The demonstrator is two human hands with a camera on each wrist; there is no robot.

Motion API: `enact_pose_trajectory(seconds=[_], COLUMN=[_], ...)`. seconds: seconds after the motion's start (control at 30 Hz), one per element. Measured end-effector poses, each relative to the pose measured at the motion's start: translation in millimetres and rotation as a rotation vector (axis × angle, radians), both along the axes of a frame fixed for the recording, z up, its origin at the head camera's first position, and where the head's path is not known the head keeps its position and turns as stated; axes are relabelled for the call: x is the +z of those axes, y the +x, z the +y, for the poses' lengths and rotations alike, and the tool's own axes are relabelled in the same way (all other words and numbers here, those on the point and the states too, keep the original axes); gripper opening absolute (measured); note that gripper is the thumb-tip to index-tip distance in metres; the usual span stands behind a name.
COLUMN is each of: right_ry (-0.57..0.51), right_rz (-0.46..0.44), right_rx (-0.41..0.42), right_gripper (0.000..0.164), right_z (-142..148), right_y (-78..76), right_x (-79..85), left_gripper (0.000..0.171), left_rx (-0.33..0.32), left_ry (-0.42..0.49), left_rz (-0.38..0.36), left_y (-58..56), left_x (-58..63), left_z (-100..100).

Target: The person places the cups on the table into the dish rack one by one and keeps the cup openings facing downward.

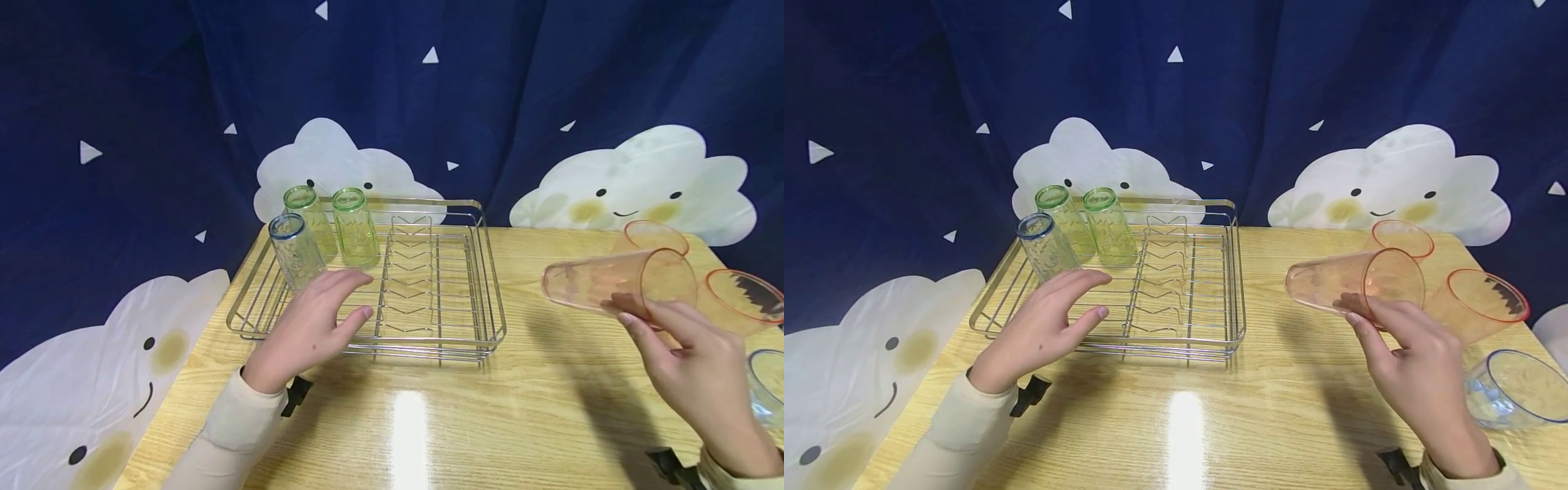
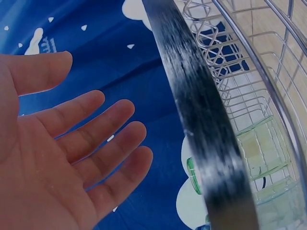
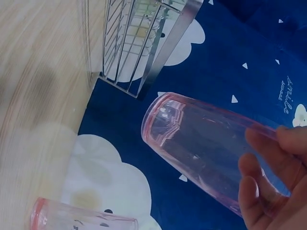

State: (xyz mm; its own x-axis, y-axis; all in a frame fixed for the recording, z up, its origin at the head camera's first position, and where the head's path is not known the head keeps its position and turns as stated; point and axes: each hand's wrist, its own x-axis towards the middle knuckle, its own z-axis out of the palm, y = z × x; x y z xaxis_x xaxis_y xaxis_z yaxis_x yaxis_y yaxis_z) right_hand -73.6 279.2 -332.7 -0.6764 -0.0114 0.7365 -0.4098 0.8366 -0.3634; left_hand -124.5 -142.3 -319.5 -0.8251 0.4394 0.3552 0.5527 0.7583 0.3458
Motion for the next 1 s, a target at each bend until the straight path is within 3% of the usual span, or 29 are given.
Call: enact_pose_trajectory(seconds=[0.5,0.73,1.0], right_ry=[-0.085,-0.112,-0.136], right_rz=[0.076,0.117,0.129], right_rx=[0.138,0.251,0.297], right_gripper=[0.016,0.015,0.017], right_z=[-12,-18,-24], right_y=[5.8,4.8,5.3], right_x=[1.1,2.5,5.8], left_gripper=[0.043,0.044,0.044], left_rx=[-0.001,0.000,-0.004], left_ry=[-0.002,-0.016,-0.028], left_rz=[-0.007,-0.030,-0.041], left_y=[3.1,3.3,4.4], left_x=[-1.5,-3.1,-3.1], left_z=[0,2,2])
